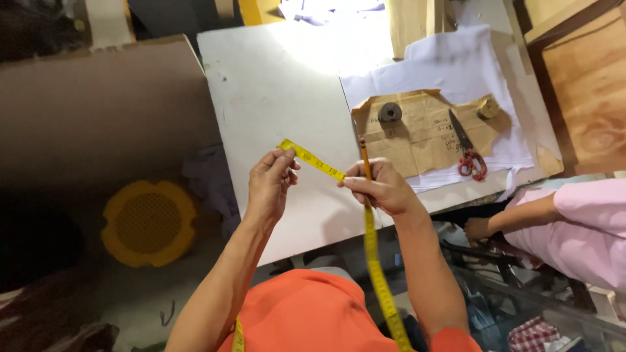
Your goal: Cutting fabric according to a paper pattern using scissors, a measuring tape, and a pencil for marking.
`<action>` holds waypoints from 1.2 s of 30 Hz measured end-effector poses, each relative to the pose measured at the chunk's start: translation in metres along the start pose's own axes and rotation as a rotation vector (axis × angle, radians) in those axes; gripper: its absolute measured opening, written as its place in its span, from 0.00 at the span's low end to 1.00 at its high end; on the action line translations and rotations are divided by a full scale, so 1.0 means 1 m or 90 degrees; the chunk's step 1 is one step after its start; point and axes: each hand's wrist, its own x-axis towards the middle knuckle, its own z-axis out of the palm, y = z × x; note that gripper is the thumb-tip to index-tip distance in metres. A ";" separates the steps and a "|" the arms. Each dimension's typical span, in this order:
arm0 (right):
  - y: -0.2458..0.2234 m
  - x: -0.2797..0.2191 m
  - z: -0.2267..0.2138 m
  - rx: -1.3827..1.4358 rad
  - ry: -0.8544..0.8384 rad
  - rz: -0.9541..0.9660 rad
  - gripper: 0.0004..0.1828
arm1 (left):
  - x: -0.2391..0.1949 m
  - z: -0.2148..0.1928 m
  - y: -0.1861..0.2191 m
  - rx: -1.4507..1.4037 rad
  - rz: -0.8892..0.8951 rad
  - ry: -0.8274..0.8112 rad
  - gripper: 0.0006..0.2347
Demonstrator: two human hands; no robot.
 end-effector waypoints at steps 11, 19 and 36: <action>-0.033 -0.100 -0.018 0.171 -0.083 0.002 0.13 | -0.005 -0.026 0.069 -0.053 0.109 0.012 0.05; -0.035 -0.084 -0.087 -0.139 0.027 -0.037 0.12 | -0.029 -0.013 0.079 -0.101 0.176 -0.052 0.07; 0.070 0.024 -0.074 -0.349 0.152 -0.069 0.12 | 0.003 -0.022 0.065 0.098 0.231 -0.046 0.04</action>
